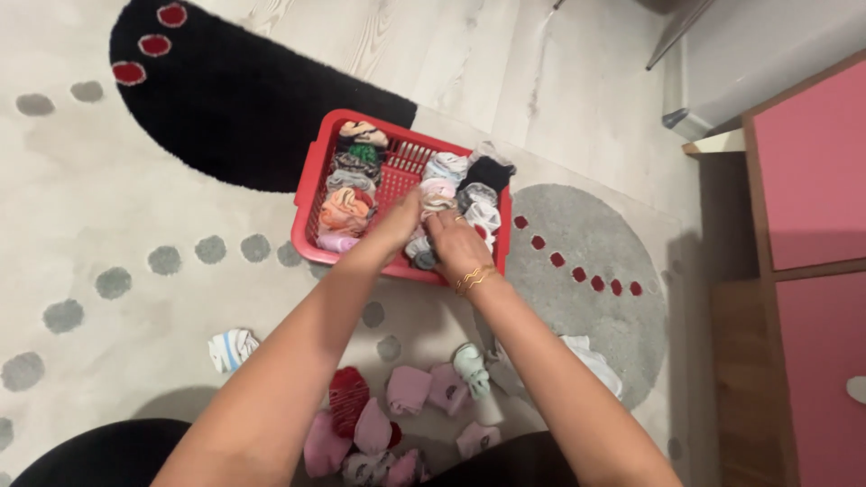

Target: Organizing and folding socks into a small plastic basket on the floor.

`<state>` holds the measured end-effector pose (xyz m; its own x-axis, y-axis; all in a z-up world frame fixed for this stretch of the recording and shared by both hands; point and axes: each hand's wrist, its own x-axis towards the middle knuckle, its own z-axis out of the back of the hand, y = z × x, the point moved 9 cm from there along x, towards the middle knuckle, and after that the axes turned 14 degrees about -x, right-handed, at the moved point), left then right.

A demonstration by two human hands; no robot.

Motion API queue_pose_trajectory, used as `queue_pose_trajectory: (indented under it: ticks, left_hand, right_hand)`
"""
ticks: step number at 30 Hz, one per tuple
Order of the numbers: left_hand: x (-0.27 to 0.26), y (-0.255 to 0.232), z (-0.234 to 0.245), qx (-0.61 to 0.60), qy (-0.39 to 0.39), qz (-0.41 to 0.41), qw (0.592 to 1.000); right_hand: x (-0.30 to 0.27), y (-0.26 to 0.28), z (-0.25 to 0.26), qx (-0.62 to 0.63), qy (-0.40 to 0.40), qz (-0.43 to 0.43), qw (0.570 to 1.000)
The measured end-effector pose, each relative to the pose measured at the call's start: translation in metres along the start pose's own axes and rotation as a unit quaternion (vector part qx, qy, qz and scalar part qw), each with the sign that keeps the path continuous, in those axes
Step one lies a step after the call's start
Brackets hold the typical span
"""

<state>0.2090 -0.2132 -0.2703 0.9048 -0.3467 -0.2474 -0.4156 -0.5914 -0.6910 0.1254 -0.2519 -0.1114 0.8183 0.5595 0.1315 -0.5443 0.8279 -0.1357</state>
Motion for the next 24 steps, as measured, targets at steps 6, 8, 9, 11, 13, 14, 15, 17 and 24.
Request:
queue_pose_trajectory:
  ticks: [6, 8, 9, 11, 13, 14, 15, 17, 24]
  left_hand:
    - [0.007, 0.017, 0.007, 0.016, 0.012, 0.036, 0.999]
    - [0.013, 0.022, 0.011, -0.006, 0.018, 0.054, 0.998]
    - [0.012, 0.031, 0.011, -0.029, 0.027, 0.068, 0.997]
    - [-0.004, 0.02, 0.003, 0.006, 0.0, 0.076, 0.997]
    - [-0.01, 0.012, -0.002, 0.045, -0.021, 0.084, 0.995]
    - [-0.01, 0.008, -0.01, 0.011, 0.022, 0.069, 0.997]
    - [-0.011, 0.003, -0.017, -0.024, 0.065, 0.053, 0.996]
    - [-0.022, -0.028, -0.011, 0.156, 0.002, 0.019, 0.988]
    - [-0.099, -0.129, -0.055, 0.459, -0.02, -0.169, 0.872]
  right_hand:
    - [-0.002, -0.012, -0.068, -0.115, 0.035, -0.009, 0.993]
    - [0.005, -0.014, -0.077, -0.126, 0.056, -0.002, 0.99]
    - [0.002, -0.013, -0.084, -0.14, 0.075, 0.006, 0.987]
    - [-0.001, -0.018, -0.076, -0.158, 0.103, 0.009, 0.982]
    - [-0.013, -0.014, -0.042, -0.176, 0.13, 0.007, 0.976]
    - [-0.02, -0.001, -0.006, -0.178, 0.09, 0.01, 0.98]
    - [-0.026, 0.012, 0.032, -0.179, 0.05, 0.012, 0.982]
    - [-0.065, 0.03, 0.036, -0.107, 0.089, -0.011, 0.99]
    - [-0.17, 0.073, -0.023, 0.35, 0.147, -0.161, 0.911]
